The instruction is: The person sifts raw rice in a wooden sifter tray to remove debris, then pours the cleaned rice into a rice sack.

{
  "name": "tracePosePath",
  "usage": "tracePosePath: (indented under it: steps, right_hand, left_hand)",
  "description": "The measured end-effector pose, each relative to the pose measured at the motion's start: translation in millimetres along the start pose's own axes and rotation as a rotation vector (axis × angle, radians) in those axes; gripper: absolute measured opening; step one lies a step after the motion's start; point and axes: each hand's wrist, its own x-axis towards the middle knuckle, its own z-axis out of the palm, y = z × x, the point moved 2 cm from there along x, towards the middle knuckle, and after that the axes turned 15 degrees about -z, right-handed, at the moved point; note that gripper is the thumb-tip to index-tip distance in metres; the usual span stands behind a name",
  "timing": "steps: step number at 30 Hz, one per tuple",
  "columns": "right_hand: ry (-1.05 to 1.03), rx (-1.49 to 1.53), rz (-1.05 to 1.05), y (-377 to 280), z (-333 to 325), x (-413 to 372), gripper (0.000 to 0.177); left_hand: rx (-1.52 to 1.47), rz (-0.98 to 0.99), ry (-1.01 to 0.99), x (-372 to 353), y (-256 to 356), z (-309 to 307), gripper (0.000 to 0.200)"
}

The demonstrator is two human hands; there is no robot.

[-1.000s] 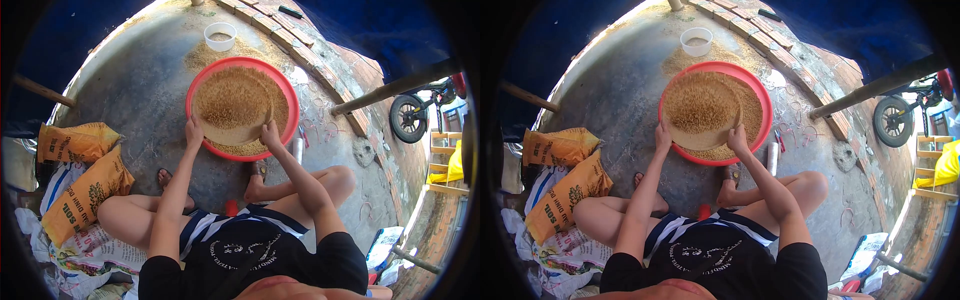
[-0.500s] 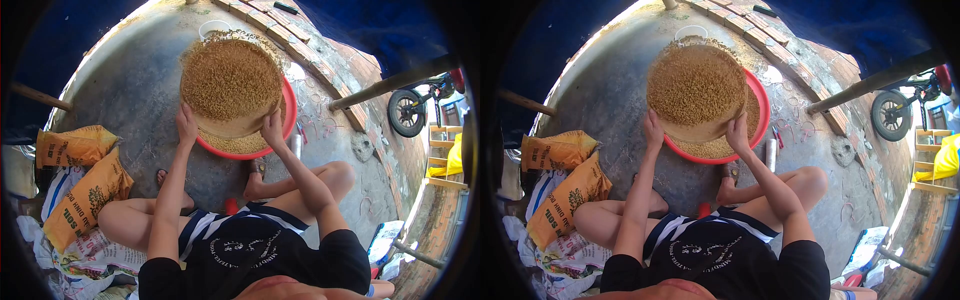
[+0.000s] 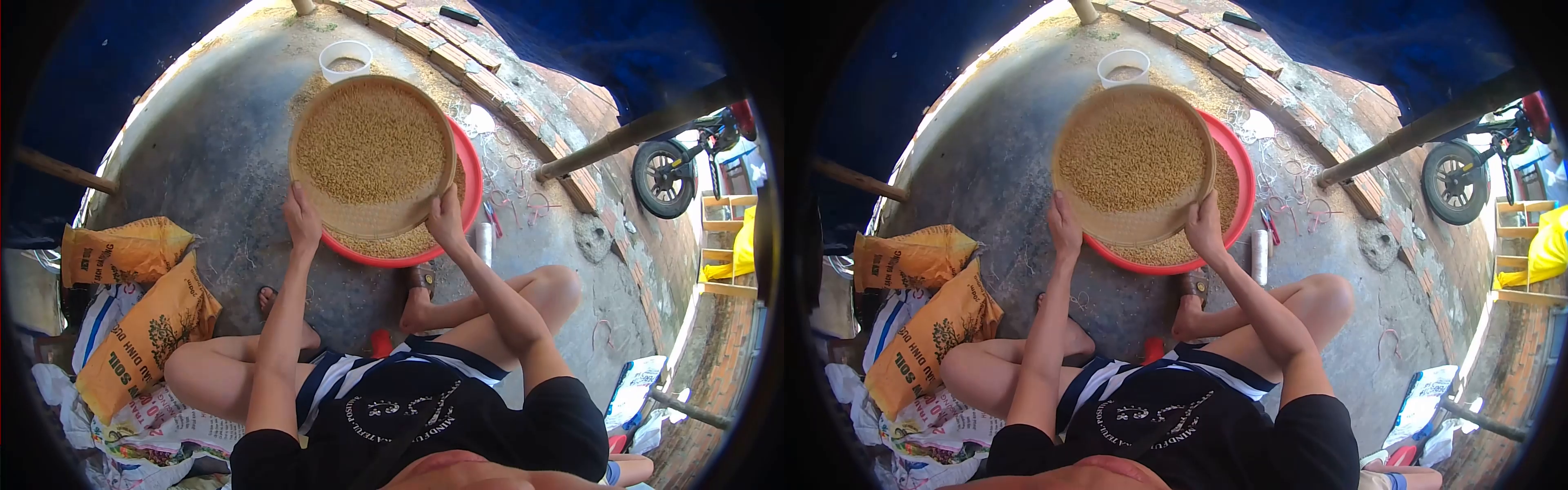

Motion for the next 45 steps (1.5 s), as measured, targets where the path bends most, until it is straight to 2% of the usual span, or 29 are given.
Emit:
tracePosePath:
  steps: [2, 3, 6, 7, 8, 9, 10, 12, 13, 14, 16, 17, 18, 19, 21, 22, 26, 27, 28, 29, 30, 32, 33, 36, 37, 39, 42, 43, 45]
  right_hand:
    - [0.007, 0.022, 0.018, -20, -6, 14, 0.015]
    - [0.013, 0.046, 0.039, -23, -7, 17, 0.014]
    - [-0.066, -0.089, 0.012, 18, 8, -3, 0.013]
    - [-0.071, -0.085, 0.015, 33, 12, -15, 0.013]
    - [-0.142, -0.013, 0.313, 53, 18, -31, 0.012]
    - [-0.209, 0.058, 0.613, 65, 20, -43, 0.012]
    - [-0.21, 0.059, 0.614, 65, 17, -46, 0.012]
    - [-0.358, 0.308, 0.873, 65, 16, -54, 0.01]
    - [-0.353, 0.308, 0.872, 63, 15, -52, 0.01]
    - [-0.357, 0.321, 0.87, 61, 15, -50, 0.01]
    - [-0.354, 0.336, 0.866, 56, 17, -47, 0.011]
    - [-0.257, 0.198, 0.662, 53, 16, -41, 0.012]
    - [-0.161, 0.062, 0.456, 50, 14, -35, 0.013]
    - [-0.155, 0.06, 0.449, 43, 13, -26, 0.013]
    - [-0.041, 0.149, 0.229, 12, 3, -5, 0.012]
    - [-0.044, 0.15, 0.231, 6, 1, 1, 0.012]
    - [-0.12, 0.272, 0.496, 17, 6, -8, 0.012]
    - [-0.112, 0.284, 0.592, 26, 9, -18, 0.01]
    - [-0.121, 0.286, 0.594, 37, 10, -27, 0.01]
    - [-0.205, 0.285, 0.737, 50, 9, -43, 0.01]
    - [-0.288, 0.282, 0.878, 48, 8, -51, 0.01]
    - [-0.323, 0.289, 0.964, 41, 3, -62, 0.01]
    - [-0.352, 0.297, 1.048, 36, 1, -64, 0.011]
    - [-0.223, 0.376, 0.915, 35, 4, -55, 0.023]
    - [-0.217, 0.374, 0.911, 24, 3, -46, 0.023]
    - [-0.041, 0.361, 0.597, 1, -2, -22, 0.022]
    - [-0.027, 0.33, 0.519, -1, -2, -15, 0.019]
    - [-0.037, 0.331, 0.523, 9, -1, -24, 0.019]
    - [-0.253, 0.324, 0.825, 42, 6, -53, 0.016]
  left_hand:
    - [-0.157, 0.176, 0.057, -2, 22, -4, 0.038]
    - [-0.154, 0.17, 0.058, 0, 18, -3, 0.038]
    - [-0.006, 0.103, 0.055, 5, -18, 5, 0.043]
    - [0.107, -0.042, -0.015, 7, -37, 9, 0.043]
    - [0.217, -0.188, -0.086, 6, -58, 15, 0.042]
    - [0.238, -0.166, -0.03, 3, -78, 22, 0.045]
    - [0.239, -0.167, -0.03, 1, -86, 22, 0.045]
    - [0.327, -0.432, -0.153, -5, -98, 23, 0.047]
    - [0.249, -0.645, -0.242, -7, -97, 22, 0.047]
    - [0.251, -0.639, -0.246, -4, -97, 22, 0.047]
    - [0.334, -0.36, -0.125, 3, -83, 15, 0.044]
    - [0.332, -0.352, -0.127, 4, -79, 16, 0.044]
    - [0.197, -0.159, -0.044, -1, -42, 10, 0.043]
    - [0.061, 0.033, 0.039, -4, -15, 4, 0.041]
    - [0.001, 0.044, 0.007, 0, 2, -1, 0.04]
    - [-0.054, 0.046, -0.024, -1, 3, -2, 0.039]
    - [0.044, 0.024, -0.001, 3, -20, 8, 0.042]
    - [0.17, -0.079, -0.027, 4, -42, 15, 0.043]
    - [0.294, -0.181, -0.053, 5, -67, 22, 0.044]
    - [0.3, -0.324, -0.1, 6, -98, 28, 0.047]
    - [0.301, -0.331, -0.097, 0, -95, 27, 0.047]
    - [0.297, -0.68, -0.25, -15, -96, 27, 0.047]
    - [0.31, -0.697, -0.266, -16, -95, 27, 0.047]
    - [0.221, -0.551, -0.221, 2, -101, 26, 0.047]
    - [0.219, -0.544, -0.224, 5, -87, 26, 0.047]
    - [0.227, -0.122, -0.088, 14, -50, 18, 0.047]
    - [0.157, -0.072, -0.107, 18, -34, 17, 0.048]
    - [0.159, -0.081, -0.101, 15, -50, 19, 0.048]
    - [0.341, -0.469, -0.227, 10, -105, 30, 0.049]
